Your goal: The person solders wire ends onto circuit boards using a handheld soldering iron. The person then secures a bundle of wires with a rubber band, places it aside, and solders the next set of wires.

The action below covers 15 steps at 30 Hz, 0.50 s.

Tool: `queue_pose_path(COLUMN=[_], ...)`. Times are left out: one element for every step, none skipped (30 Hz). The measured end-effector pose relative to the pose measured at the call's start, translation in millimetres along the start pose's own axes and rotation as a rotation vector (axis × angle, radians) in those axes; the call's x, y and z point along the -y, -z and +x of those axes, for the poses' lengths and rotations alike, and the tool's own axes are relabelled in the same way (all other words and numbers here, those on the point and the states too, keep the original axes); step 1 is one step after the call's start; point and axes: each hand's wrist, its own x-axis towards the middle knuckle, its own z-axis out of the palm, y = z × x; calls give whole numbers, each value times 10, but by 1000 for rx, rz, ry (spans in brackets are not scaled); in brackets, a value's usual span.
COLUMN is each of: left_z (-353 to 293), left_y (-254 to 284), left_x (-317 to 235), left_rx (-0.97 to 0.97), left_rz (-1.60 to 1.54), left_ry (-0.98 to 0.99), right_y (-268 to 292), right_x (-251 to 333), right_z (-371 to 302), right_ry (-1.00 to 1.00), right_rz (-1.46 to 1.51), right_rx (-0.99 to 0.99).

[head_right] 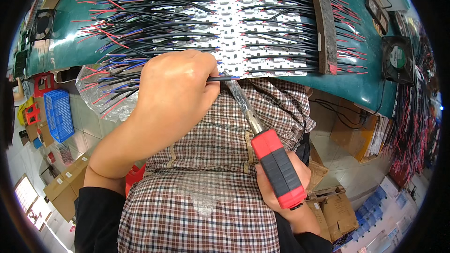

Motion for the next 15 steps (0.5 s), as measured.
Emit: queue_pose_path(left_z=[2, 5, 9, 4, 2, 2, 0, -2, -6, -5, -6, -10, -14, -15, -17], left_y=[-10, -18, -24, -32, -37, -41, -46, -46, -44, -40, -40, -42, -35, -30, -28], left_x=[3, 6, 9, 8, 8, 7, 2, -6, -14, -20, -20, -18, -17, -19, -20], left_rx=[2, 0, 0, 2, 2, 0, -3, -3, 3, 9, 8, 1, -7, -8, -3], left_rz=[-4, -4, 0, 1, 1, 3, 4, 5, 11, 16, 16, -3, -19, -18, -14], left_ry=[7, 7, 10, 13, 13, 14, 14, 14, 17, 20, 19, 11, 4, 5, 10], right_y=[-5, -13, -20, -30, -44, -56, -61, -66, -69, -66, -64, -59, -43, -23, -10], right_x=[-9, -18, -24, -22, -15, -8, -5, -1, -3, -12, -32, -47, -43, -33, -29], right_z=[11, 25, 41, 43, 47, 52, 52, 52, 51, 28, -15, -41, -43, -43, -45], right_ry=[1, 20, 39, 38, 38, 39, 39, 38, 36, 36, -14, -65, -64, -39, -16], right_rz=[-2, 5, 12, 11, 16, 22, 22, 37, 52, 52, 79, 107, 107, 110, 112], right_rx=[1, -7, -16, -15, -33, -51, -51, -64, -77, -78, -74, -71, -70, -88, -106])
